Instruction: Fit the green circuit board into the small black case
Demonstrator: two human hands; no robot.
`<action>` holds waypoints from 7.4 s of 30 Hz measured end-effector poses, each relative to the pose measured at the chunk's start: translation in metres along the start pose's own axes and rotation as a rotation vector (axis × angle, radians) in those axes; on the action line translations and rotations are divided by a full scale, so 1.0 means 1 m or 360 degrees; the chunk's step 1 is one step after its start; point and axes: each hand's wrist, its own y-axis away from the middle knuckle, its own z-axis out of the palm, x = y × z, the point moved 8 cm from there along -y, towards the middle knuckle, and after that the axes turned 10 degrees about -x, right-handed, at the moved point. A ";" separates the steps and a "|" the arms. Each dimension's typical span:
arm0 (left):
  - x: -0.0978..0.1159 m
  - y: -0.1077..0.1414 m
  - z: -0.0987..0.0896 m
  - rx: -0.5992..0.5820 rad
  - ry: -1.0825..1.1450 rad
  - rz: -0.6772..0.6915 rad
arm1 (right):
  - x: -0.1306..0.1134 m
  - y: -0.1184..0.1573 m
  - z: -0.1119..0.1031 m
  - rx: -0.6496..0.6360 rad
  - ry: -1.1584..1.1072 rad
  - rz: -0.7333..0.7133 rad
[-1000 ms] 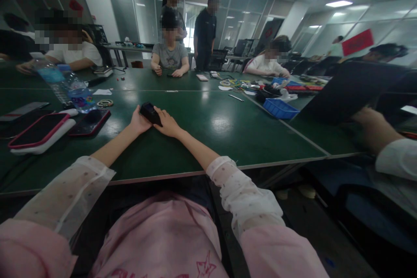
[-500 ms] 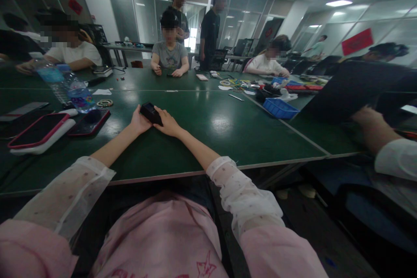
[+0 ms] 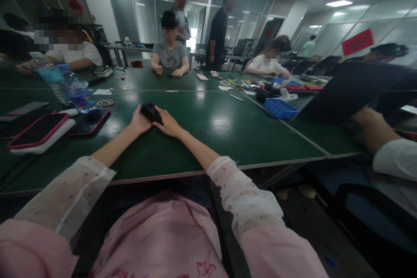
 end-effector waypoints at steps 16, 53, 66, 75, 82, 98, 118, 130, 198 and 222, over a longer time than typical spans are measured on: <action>0.000 -0.002 -0.004 0.0024 -0.0025 -0.0005 | -0.001 0.003 -0.003 0.0065 -0.0002 0.0086; 0.002 -0.002 -0.003 -0.0071 0.0016 -0.0018 | -0.003 0.006 -0.028 0.0377 0.0000 0.0089; 0.002 -0.004 -0.004 -0.0037 0.0104 -0.0037 | 0.037 0.023 -0.080 0.0736 0.0294 0.0536; 0.002 -0.002 -0.004 -0.0014 0.0165 -0.0065 | 0.087 0.047 -0.091 0.0634 0.0540 0.1102; 0.001 0.000 -0.002 -0.0038 0.0132 -0.0071 | 0.094 0.047 -0.073 0.0353 0.0638 0.1190; 0.001 -0.003 -0.004 -0.0028 0.0166 -0.0085 | 0.092 0.049 -0.074 0.0332 0.0590 0.1171; 0.001 -0.010 -0.005 0.0040 0.0309 -0.0132 | 0.083 0.038 -0.078 0.0528 0.0349 0.1014; 0.002 -0.015 0.007 0.0079 0.0323 -0.0208 | 0.002 0.014 -0.074 0.0623 -0.0116 0.0410; -0.007 -0.025 0.005 -0.0056 0.0554 -0.0302 | 0.009 0.004 -0.029 0.0102 -0.0293 0.0369; -0.006 -0.021 0.005 -0.0008 0.0509 -0.0259 | 0.009 0.014 -0.061 0.0416 -0.0145 0.0343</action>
